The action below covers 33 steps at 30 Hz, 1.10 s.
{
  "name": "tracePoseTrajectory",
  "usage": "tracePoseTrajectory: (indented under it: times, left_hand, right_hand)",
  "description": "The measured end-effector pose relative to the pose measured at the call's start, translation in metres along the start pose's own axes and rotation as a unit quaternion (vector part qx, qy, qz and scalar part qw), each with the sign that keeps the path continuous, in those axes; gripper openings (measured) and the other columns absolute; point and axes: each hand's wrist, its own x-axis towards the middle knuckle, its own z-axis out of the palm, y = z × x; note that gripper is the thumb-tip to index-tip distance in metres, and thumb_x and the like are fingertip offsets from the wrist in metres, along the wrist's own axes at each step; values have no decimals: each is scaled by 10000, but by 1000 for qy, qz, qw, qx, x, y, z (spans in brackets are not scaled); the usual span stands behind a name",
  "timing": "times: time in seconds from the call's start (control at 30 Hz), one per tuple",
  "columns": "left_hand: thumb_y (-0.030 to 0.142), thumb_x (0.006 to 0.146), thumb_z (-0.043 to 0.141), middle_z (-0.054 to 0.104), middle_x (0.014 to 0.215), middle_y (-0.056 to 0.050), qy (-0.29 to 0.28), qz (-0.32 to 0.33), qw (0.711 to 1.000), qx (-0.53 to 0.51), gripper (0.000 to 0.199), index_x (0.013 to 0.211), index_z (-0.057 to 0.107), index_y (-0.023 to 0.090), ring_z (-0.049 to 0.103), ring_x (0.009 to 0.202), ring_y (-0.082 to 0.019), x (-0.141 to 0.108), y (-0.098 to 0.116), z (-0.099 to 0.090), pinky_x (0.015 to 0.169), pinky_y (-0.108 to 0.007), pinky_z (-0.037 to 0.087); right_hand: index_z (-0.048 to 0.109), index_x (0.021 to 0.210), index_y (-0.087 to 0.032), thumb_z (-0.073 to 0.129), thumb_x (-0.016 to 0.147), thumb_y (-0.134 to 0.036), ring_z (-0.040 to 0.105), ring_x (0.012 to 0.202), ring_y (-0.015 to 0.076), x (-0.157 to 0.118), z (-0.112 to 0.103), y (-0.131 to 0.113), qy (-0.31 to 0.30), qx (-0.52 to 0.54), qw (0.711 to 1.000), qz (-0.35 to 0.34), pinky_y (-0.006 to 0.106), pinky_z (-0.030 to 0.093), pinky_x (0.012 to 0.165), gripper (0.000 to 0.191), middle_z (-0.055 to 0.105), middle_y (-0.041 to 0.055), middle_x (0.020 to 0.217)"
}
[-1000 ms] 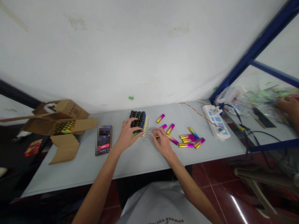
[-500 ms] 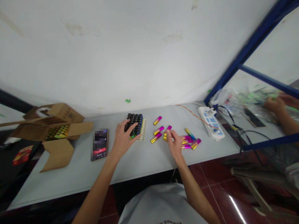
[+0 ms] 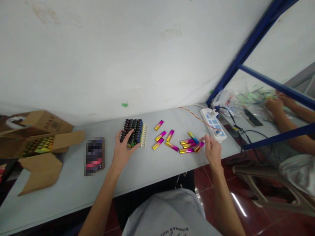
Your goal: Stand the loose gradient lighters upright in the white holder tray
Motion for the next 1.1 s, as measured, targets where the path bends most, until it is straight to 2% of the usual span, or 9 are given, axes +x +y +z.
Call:
tracePoseTrajectory:
  times: [0.2,0.5,0.63,0.7,0.77,0.83,0.93,1.0,1.1]
  left_hand:
    - [432,885,746,403,1527,-144,14,1,1000,-11,672,1506,525,302,441,1443,-365,0,-2,3,1213,-563,388]
    - [419,871,765,388,1516,-143,6,-20,1000,-16,682,1496,520,299,450,1437,-353,0,-1,6,1222,-568,366]
    - [397,856,787,272,1609,-169,13,-25,1000,-12,793,1557,433,284,325,1521,-384,-6,19,-9,1239,-583,326]
    - [419,855,788,283,1617,-169,66,-32,997,-11,795,1553,434,278,294,1534,-383,-10,37,-21,1246,-581,308]
    - [422,877,763,423,1522,-159,141,-56,988,-37,661,1475,532,257,413,1454,-346,-15,59,-30,1215,-536,367]
    - [413,913,720,599,1292,-114,158,-81,979,-101,408,1285,686,248,590,1230,-277,-18,78,-33,1107,-455,476]
    - [430,925,699,685,955,-58,62,-110,958,-257,255,1066,782,235,651,860,-191,-18,95,-22,817,-329,548]
    - [445,894,734,697,905,-55,8,-131,929,-346,285,1068,796,228,640,799,-181,-16,100,-11,702,-291,513]
    - [471,881,746,702,903,-65,-13,-154,896,-416,275,948,811,213,633,835,-191,-16,100,1,684,-278,475]
  right_hand:
    - [761,1079,-175,511,975,-675,621,957,288,3,19,32,-36,-59,995,-73,462,517,918,569,647,162,1042]
    - [738,924,-160,476,969,-679,618,884,296,14,36,44,-46,-91,994,-47,481,497,883,583,693,173,917]
    - [720,944,-157,476,952,-716,625,795,278,19,32,35,-41,-78,996,-35,455,495,808,610,714,158,873]
    - [718,953,-166,528,927,-721,643,806,274,20,30,24,-14,-44,999,-16,443,498,798,587,735,152,904]
    - [719,956,-174,607,890,-707,662,819,263,19,30,5,3,24,1000,12,417,513,775,549,746,140,936]
    - [722,961,-177,692,842,-679,671,783,238,15,37,-22,-19,137,989,46,371,529,702,516,745,113,917]
    - [739,947,-186,794,779,-612,619,637,180,2,55,-71,-123,289,947,63,318,516,604,462,715,42,772]
    - [759,922,-201,808,785,-570,592,605,162,-10,70,-101,-178,345,920,59,296,501,575,397,696,15,707]
    - [769,882,-209,819,792,-527,567,572,139,-28,89,-134,-232,403,883,62,282,490,547,334,709,9,725]
